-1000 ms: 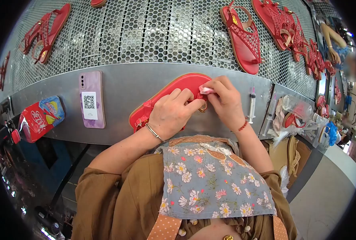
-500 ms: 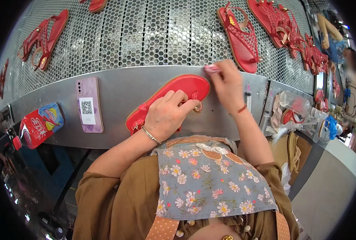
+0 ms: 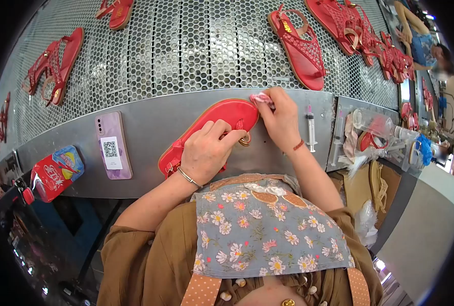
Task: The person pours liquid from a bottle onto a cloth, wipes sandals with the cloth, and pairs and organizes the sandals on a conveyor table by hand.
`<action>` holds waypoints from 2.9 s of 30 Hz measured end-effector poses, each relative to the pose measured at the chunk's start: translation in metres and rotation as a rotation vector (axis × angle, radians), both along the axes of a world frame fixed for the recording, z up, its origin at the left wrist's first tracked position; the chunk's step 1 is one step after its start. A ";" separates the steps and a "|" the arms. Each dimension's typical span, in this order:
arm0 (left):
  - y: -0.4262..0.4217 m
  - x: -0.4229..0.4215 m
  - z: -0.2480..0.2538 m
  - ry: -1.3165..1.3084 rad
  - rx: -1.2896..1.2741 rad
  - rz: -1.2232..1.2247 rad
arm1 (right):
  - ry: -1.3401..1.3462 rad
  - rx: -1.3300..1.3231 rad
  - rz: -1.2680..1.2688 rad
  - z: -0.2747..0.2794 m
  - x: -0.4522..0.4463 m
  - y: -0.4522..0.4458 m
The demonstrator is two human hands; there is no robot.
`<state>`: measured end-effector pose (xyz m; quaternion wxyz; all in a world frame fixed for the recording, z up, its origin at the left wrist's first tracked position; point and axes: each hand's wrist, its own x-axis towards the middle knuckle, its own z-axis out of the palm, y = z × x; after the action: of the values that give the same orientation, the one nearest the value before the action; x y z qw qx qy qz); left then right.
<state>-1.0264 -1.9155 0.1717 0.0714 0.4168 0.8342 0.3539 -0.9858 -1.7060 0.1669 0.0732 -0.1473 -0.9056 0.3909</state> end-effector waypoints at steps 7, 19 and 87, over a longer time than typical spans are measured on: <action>-0.009 -0.006 0.006 -0.173 0.087 0.070 | -0.084 -0.436 -0.263 0.014 0.010 0.020; -0.026 -0.017 0.009 -0.249 0.149 0.106 | -0.021 0.162 0.095 0.036 0.045 -0.007; -0.071 -0.057 0.068 -0.185 0.425 -0.040 | -0.061 -0.325 0.066 0.068 -0.065 -0.044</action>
<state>-1.0831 -1.9860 0.2393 0.0653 0.4045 0.7223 0.5571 -1.0511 -1.7504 0.2347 0.0080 -0.1393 -0.8367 0.5296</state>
